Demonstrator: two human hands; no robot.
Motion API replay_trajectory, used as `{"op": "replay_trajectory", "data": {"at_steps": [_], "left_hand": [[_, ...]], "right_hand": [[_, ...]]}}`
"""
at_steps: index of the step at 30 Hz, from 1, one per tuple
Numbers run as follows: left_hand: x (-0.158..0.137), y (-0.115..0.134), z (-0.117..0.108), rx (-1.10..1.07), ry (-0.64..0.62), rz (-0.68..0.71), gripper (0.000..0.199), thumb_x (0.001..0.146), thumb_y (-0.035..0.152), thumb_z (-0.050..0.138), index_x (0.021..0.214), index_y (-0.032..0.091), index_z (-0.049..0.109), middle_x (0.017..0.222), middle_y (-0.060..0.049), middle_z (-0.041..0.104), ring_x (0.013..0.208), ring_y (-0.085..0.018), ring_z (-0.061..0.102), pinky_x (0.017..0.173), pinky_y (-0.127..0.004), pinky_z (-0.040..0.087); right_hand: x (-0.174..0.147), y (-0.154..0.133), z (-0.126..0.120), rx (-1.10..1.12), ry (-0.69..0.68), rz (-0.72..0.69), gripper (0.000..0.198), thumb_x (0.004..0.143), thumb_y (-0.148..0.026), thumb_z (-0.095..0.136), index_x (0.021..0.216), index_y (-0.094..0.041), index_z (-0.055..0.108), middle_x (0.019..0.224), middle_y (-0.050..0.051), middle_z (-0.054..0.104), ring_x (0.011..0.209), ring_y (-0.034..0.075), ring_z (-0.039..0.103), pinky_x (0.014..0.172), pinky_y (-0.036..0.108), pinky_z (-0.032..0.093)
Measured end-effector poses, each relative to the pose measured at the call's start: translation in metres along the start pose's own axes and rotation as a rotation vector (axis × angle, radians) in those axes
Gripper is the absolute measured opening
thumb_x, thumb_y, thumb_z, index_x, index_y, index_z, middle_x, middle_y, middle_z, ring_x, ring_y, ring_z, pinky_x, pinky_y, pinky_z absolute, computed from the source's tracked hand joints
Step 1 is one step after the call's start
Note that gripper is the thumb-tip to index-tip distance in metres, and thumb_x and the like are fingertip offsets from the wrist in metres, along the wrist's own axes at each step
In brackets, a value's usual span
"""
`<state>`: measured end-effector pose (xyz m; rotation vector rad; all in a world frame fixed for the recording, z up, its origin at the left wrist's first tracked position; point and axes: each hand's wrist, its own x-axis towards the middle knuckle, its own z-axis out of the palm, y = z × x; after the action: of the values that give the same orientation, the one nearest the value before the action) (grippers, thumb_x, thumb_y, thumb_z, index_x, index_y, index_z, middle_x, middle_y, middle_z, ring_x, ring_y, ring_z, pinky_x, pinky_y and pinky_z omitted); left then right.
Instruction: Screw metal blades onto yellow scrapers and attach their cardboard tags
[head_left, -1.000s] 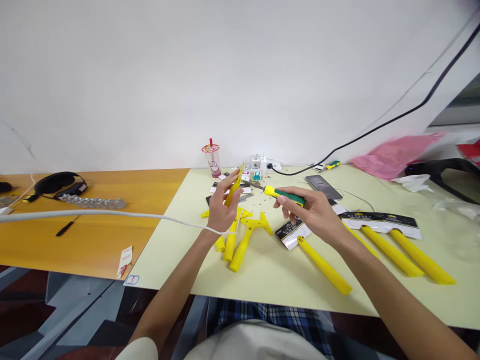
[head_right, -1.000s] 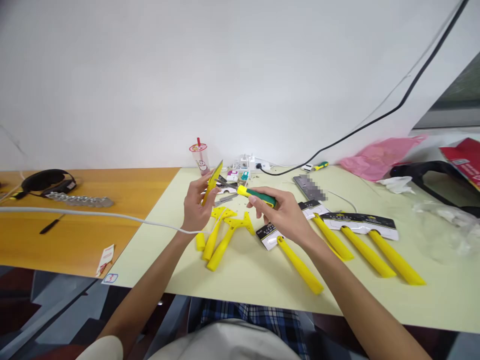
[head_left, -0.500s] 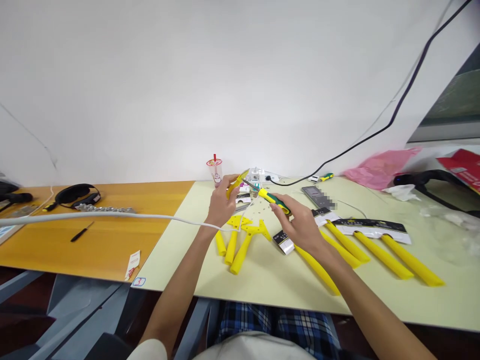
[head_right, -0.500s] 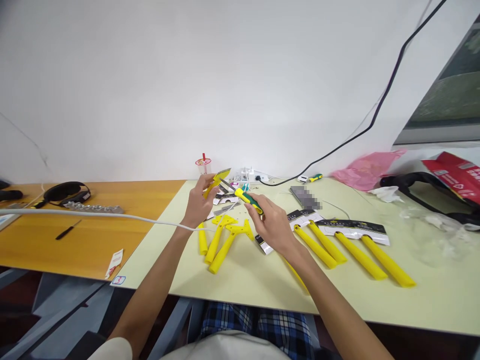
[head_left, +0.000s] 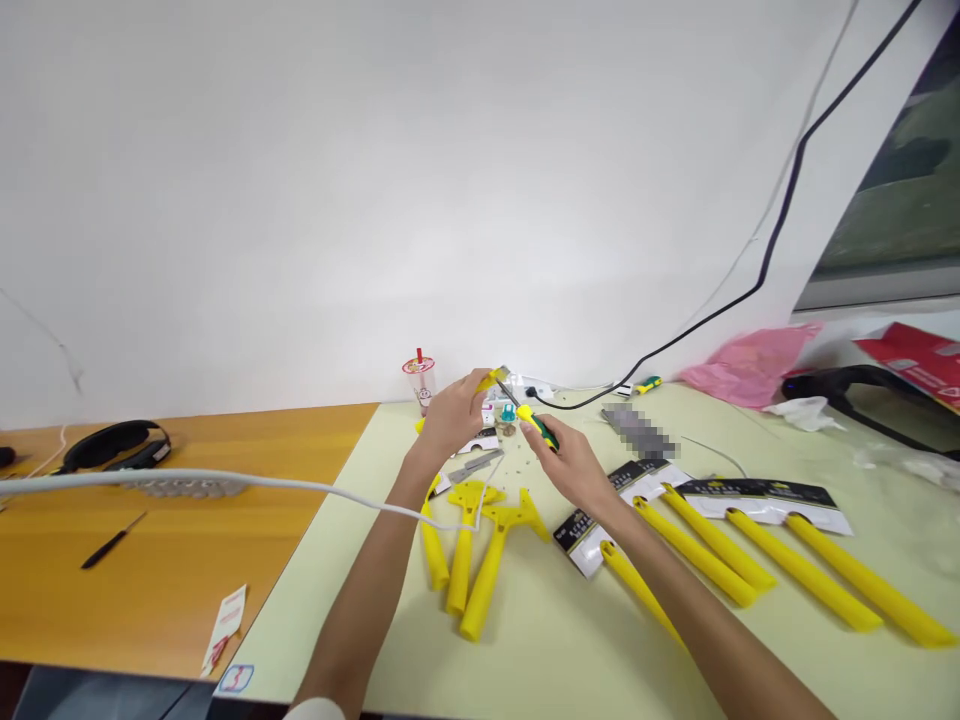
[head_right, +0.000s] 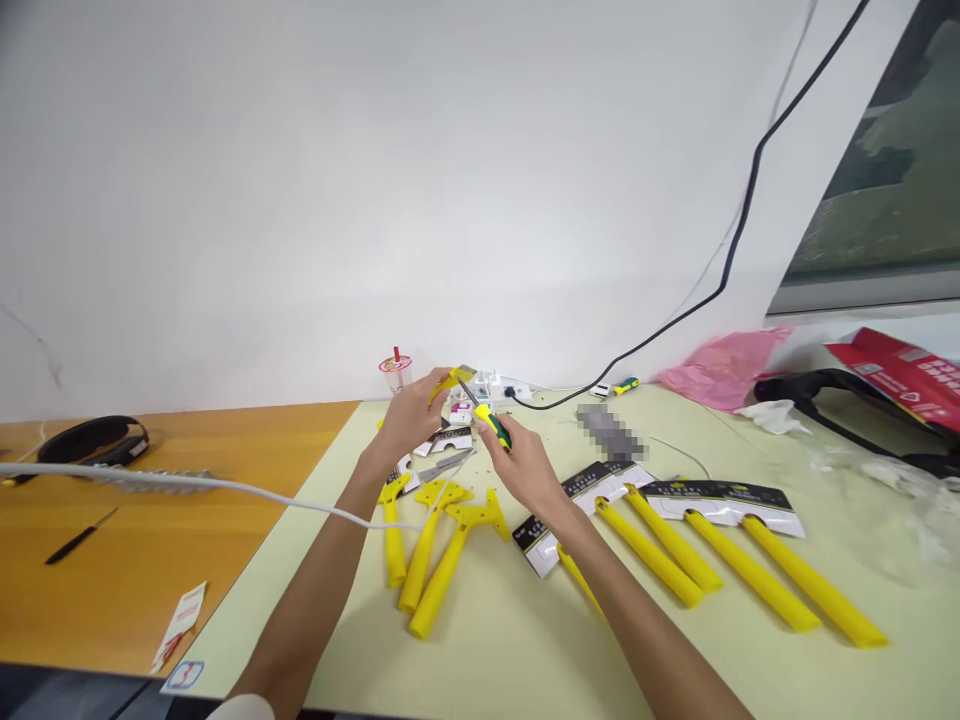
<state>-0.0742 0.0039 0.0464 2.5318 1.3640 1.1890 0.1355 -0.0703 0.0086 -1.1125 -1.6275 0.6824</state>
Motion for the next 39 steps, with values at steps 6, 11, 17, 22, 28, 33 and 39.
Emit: {"op": "replay_trajectory", "data": {"at_steps": [6, 11, 17, 22, 28, 33, 39], "left_hand": [[0.001, -0.006, -0.012, 0.017, -0.063, -0.008, 0.033, 0.102, 0.018, 0.060, 0.130, 0.030, 0.071, 0.124, -0.010, 0.081, 0.111, -0.034, 0.076, 0.090, -0.039, 0.055], [-0.002, 0.011, -0.010, 0.284, -0.165, -0.103, 0.037, 0.107, 0.016, 0.049, 0.140, 0.024, 0.063, 0.130, -0.011, 0.077, 0.115, -0.029, 0.074, 0.085, -0.037, 0.056], [-0.002, 0.010, -0.011, 0.415, -0.186, -0.009, 0.047, 0.106, 0.010, 0.044, 0.149, 0.024, 0.057, 0.131, -0.011, 0.074, 0.123, -0.027, 0.070, 0.089, -0.037, 0.057], [-0.004, -0.002, -0.032, 0.175, -0.284, 0.008, 0.038, 0.109, 0.020, 0.046, 0.141, 0.027, 0.064, 0.138, -0.008, 0.075, 0.126, -0.027, 0.071, 0.101, -0.039, 0.056], [-0.007, -0.016, -0.042, 0.044, -0.284, 0.031, 0.041, 0.113, 0.041, 0.045, 0.146, 0.028, 0.064, 0.135, -0.010, 0.075, 0.123, -0.030, 0.071, 0.108, -0.045, 0.054], [-0.005, -0.018, -0.043, 0.039, -0.199, 0.045, 0.044, 0.114, 0.036, 0.040, 0.153, 0.025, 0.057, 0.128, -0.013, 0.073, 0.117, -0.030, 0.071, 0.104, -0.045, 0.055], [-0.003, -0.014, -0.045, -0.009, -0.013, 0.036, 0.038, 0.115, 0.031, 0.040, 0.146, 0.021, 0.059, 0.133, -0.015, 0.072, 0.114, -0.028, 0.073, 0.094, -0.042, 0.056]], "right_hand": [[0.004, 0.005, -0.003, 0.246, -0.182, 0.171, 0.053, 0.101, -0.074, 0.062, 0.092, -0.022, 0.058, 0.066, -0.008, 0.045, 0.046, 0.010, 0.037, 0.049, 0.029, 0.036], [-0.003, 0.010, 0.022, 0.376, -0.073, 0.198, 0.056, 0.096, -0.077, 0.068, 0.094, -0.022, 0.058, 0.068, -0.008, 0.045, 0.046, 0.008, 0.035, 0.043, 0.027, 0.033], [-0.008, 0.021, 0.035, 0.459, -0.084, 0.164, 0.051, 0.097, -0.073, 0.069, 0.096, -0.024, 0.057, 0.067, -0.009, 0.044, 0.045, 0.008, 0.034, 0.043, 0.026, 0.034], [-0.008, 0.035, 0.032, 0.324, -0.119, 0.122, 0.051, 0.097, -0.072, 0.070, 0.091, -0.023, 0.056, 0.065, -0.008, 0.046, 0.046, 0.009, 0.037, 0.046, 0.027, 0.032], [0.008, 0.025, 0.016, 0.288, -0.340, 0.130, 0.047, 0.101, -0.070, 0.065, 0.103, -0.024, 0.056, 0.067, -0.010, 0.047, 0.044, 0.009, 0.040, 0.048, 0.026, 0.035], [0.039, -0.008, -0.010, -0.113, -0.351, -0.103, 0.047, 0.111, -0.065, 0.049, 0.091, -0.023, 0.056, 0.081, -0.002, 0.059, 0.063, 0.014, 0.055, 0.060, 0.029, 0.041], [0.056, -0.045, -0.025, -0.480, -0.308, -0.215, 0.040, 0.113, -0.060, 0.044, 0.108, -0.024, 0.060, 0.076, -0.001, 0.065, 0.064, 0.019, 0.055, 0.066, 0.033, 0.037]]}}
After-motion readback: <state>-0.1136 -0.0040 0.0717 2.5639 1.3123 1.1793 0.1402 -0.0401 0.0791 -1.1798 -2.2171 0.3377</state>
